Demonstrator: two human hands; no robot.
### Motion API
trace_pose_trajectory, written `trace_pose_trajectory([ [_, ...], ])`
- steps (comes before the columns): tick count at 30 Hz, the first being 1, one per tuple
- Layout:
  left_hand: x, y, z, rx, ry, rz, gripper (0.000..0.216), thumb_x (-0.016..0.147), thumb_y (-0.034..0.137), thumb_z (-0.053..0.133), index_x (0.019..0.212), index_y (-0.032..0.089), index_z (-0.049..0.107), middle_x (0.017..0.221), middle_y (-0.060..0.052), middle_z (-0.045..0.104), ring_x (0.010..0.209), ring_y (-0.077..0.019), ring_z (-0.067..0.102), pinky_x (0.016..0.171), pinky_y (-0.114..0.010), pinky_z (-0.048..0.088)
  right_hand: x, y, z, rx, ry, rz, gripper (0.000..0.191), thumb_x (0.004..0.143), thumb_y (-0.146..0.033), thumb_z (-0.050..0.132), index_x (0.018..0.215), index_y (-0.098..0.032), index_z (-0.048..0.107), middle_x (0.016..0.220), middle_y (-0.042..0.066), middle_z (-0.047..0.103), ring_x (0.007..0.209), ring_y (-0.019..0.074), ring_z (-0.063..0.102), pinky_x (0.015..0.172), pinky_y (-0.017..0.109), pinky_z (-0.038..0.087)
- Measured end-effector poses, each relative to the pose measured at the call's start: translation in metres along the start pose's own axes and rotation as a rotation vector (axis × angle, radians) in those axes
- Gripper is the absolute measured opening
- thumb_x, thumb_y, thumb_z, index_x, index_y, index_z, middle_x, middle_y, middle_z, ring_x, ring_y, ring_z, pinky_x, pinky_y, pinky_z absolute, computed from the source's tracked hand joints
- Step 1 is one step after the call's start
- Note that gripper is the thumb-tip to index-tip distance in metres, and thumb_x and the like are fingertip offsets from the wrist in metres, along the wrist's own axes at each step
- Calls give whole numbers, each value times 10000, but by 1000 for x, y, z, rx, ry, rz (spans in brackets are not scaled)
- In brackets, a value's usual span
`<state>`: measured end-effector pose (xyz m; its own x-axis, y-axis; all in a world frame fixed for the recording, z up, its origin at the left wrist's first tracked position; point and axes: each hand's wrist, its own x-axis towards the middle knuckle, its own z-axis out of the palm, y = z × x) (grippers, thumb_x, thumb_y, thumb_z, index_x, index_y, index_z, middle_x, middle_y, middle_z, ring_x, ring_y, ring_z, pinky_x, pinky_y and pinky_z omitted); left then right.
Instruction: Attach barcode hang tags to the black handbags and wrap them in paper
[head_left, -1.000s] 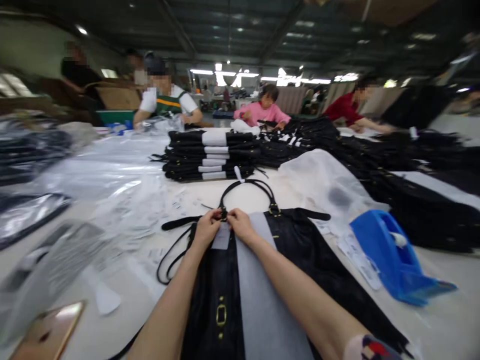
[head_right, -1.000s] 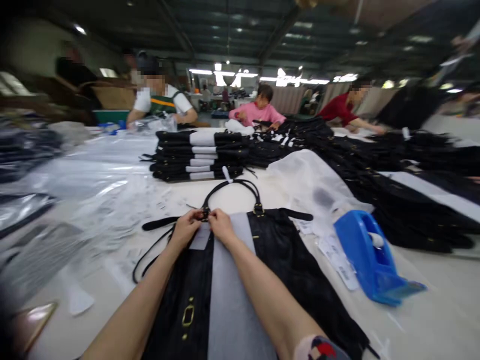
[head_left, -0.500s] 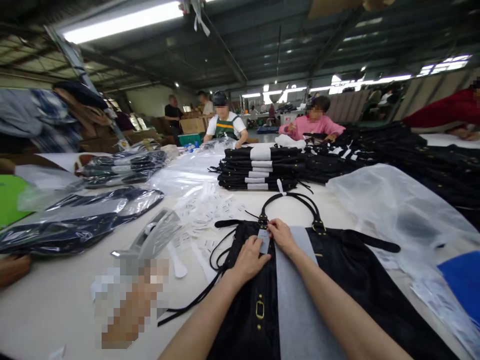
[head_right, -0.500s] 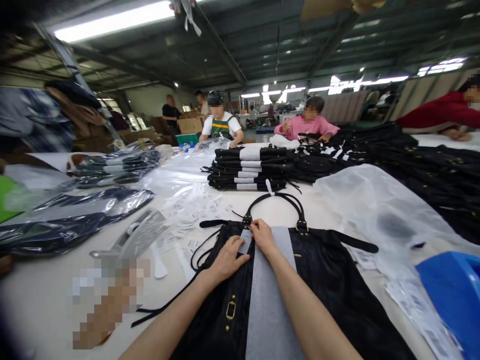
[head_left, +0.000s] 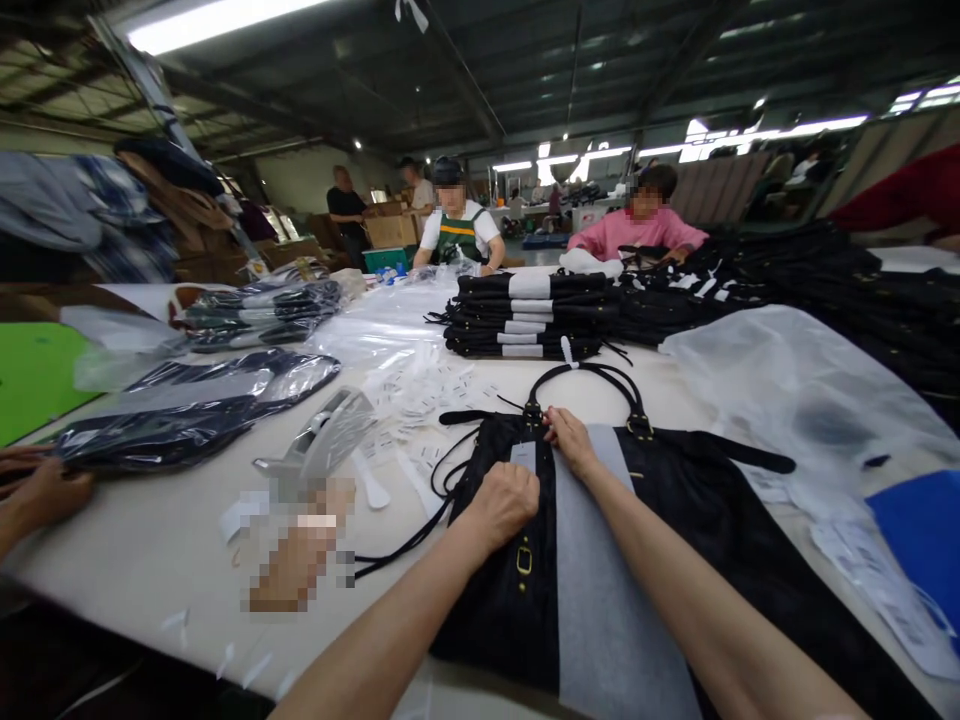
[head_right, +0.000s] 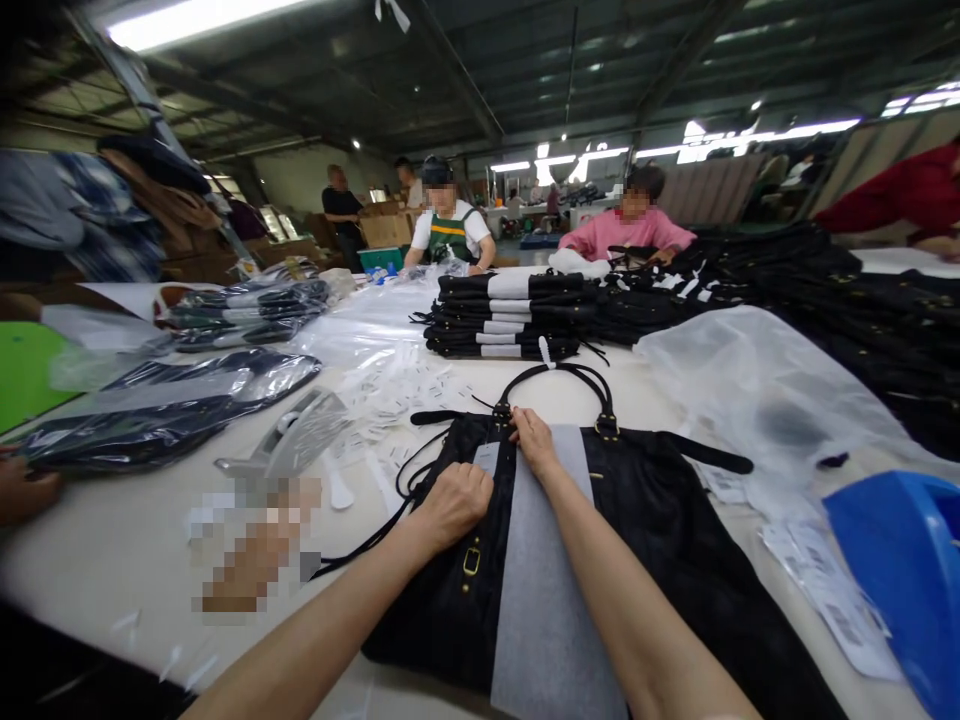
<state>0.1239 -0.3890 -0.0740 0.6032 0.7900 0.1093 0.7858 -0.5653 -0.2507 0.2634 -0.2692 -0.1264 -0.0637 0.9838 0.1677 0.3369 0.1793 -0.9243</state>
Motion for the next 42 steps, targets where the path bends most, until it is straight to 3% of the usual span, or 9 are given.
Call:
trace_pose_trajectory([
  [4, -7, 8, -4, -12, -10, 43, 224, 824, 58, 315, 796, 99, 532, 765, -131, 572, 736, -231, 553, 611, -349, 428, 1, -1, 0, -116, -15, -34, 285, 829, -376, 385, 915, -180, 574, 692, 15, 626, 610, 136, 587, 644, 264, 459],
  [7, -5, 7, -1, -68, -68, 52, 231, 835, 70, 312, 821, 90, 542, 798, -143, 576, 776, -239, 557, 635, -357, 433, -5, -12, 0, -181, -17, -87, 212, 804, -281, 435, 909, -178, 588, 851, 52, 636, 765, 157, 597, 778, 301, 444],
  [12, -5, 7, 4, -177, -148, 6, 238, 843, 98, 316, 909, 74, 543, 894, -155, 583, 862, -239, 549, 714, -364, 442, -32, -23, 7, -564, -255, -423, 262, 843, -238, 419, 1020, -194, 608, 1090, 77, 608, 1057, 195, 518, 942, 347, 356],
  [20, -77, 30, -5, -226, 0, -332, 367, 879, 291, 368, 1184, 109, 460, 1273, -160, 465, 1232, -327, 338, 994, -566, 238, -45, -9, 13, -810, -321, -502, 355, 895, -308, 357, 1162, -194, 561, 1217, 62, 554, 1160, 216, 457, 1012, 396, 282],
  [23, -103, 30, -6, -378, 80, -520, 415, 853, 253, 419, 1232, 86, 414, 1332, -183, 395, 1252, -305, 323, 998, -504, 292, -44, -6, 13, -790, -303, -515, 361, 892, -312, 360, 1159, -184, 566, 1213, 67, 556, 1159, 218, 458, 1011, 396, 283],
  [28, -99, -6, -16, -873, 109, -955, 346, 763, 255, 532, 1075, 106, 527, 968, -108, 619, 869, -197, 589, 782, -337, 476, -47, -5, 13, -756, -244, -519, 342, 886, -310, 378, 1141, -197, 576, 1195, 55, 570, 1147, 209, 472, 1010, 399, 289],
  [32, -71, -25, -21, -1434, -100, -999, 188, 601, 161, 644, 779, 116, 603, 645, -12, 604, 617, -158, 582, 610, -292, 483, -47, -3, 13, -753, -222, -550, 336, 886, -314, 370, 1115, -199, 588, 1172, 52, 586, 1124, 201, 493, 994, 401, 317],
  [36, -50, -26, -17, -1944, -149, -1027, 260, 442, -27, 593, 664, 107, 566, 554, 7, 587, 535, -149, 569, 578, -300, 492, -44, 2, 12, -761, -207, -588, 348, 889, -323, 360, 1113, -182, 586, 1163, 60, 590, 1107, 208, 504, 974, 398, 341],
  [42, -54, -28, -17, -1790, -212, -1075, 191, 487, -18, 558, 611, 126, 536, 482, 29, 543, 453, -118, 521, 475, -228, 432, -42, 6, 12, -762, -209, -600, 352, 888, -331, 364, 1108, -174, 590, 1150, 61, 597, 1090, 206, 514, 968, 388, 348],
])
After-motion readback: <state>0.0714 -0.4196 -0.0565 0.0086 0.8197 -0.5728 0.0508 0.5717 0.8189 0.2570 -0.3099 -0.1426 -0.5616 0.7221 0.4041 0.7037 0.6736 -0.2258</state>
